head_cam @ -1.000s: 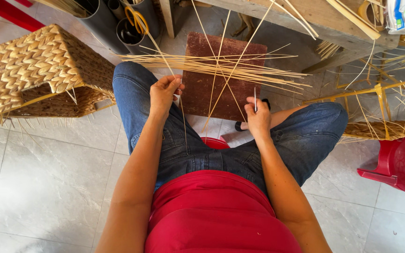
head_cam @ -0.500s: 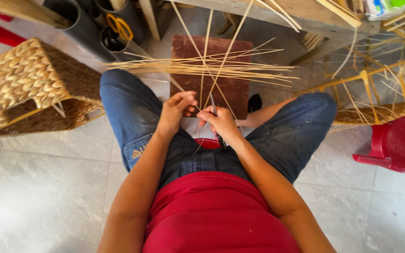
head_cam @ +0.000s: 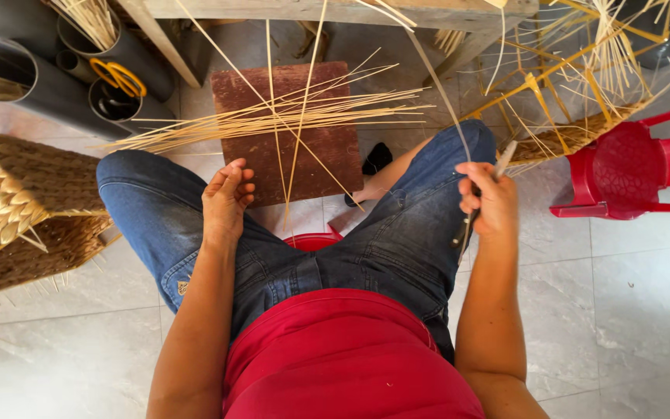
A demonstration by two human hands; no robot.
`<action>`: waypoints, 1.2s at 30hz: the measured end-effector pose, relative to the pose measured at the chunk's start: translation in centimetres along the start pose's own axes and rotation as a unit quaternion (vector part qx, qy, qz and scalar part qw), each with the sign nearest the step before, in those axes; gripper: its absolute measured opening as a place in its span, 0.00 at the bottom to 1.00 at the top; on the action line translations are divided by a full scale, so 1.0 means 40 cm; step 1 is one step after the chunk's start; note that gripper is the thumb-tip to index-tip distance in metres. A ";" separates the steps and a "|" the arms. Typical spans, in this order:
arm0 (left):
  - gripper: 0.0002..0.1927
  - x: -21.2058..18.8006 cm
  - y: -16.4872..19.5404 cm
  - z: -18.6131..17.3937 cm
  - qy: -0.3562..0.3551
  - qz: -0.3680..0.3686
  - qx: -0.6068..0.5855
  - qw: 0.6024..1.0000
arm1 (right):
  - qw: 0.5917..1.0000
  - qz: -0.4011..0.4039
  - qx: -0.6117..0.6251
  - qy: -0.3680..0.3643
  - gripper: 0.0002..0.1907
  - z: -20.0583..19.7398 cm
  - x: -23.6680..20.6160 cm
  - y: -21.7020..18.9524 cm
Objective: The person sits on a low stool holding a small knife, splitting and trimming thin bamboo strips one at a time on their lap, then lays the finished strips on a pile on a wooden board in front of them. They occasionally reach to the table to reposition strips and continue cutting the ends of the bamboo pieces.
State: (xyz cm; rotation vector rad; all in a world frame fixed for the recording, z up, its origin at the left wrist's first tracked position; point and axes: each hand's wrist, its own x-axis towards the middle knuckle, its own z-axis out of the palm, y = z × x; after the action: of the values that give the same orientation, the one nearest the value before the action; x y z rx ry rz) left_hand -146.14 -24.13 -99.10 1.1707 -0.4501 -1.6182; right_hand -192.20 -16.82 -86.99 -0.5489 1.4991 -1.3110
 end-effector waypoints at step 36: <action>0.10 0.007 -0.099 0.052 -0.011 0.053 0.364 0.930 | 0.837 -0.204 -0.499 -0.093 0.10 0.563 0.217 0.371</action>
State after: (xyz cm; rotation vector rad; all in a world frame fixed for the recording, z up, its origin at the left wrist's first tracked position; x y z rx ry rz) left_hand -149.98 -23.37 -101.28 1.6294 -1.1763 -1.3993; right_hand -171.39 -29.68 -101.22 -1.6897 1.8930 -0.6187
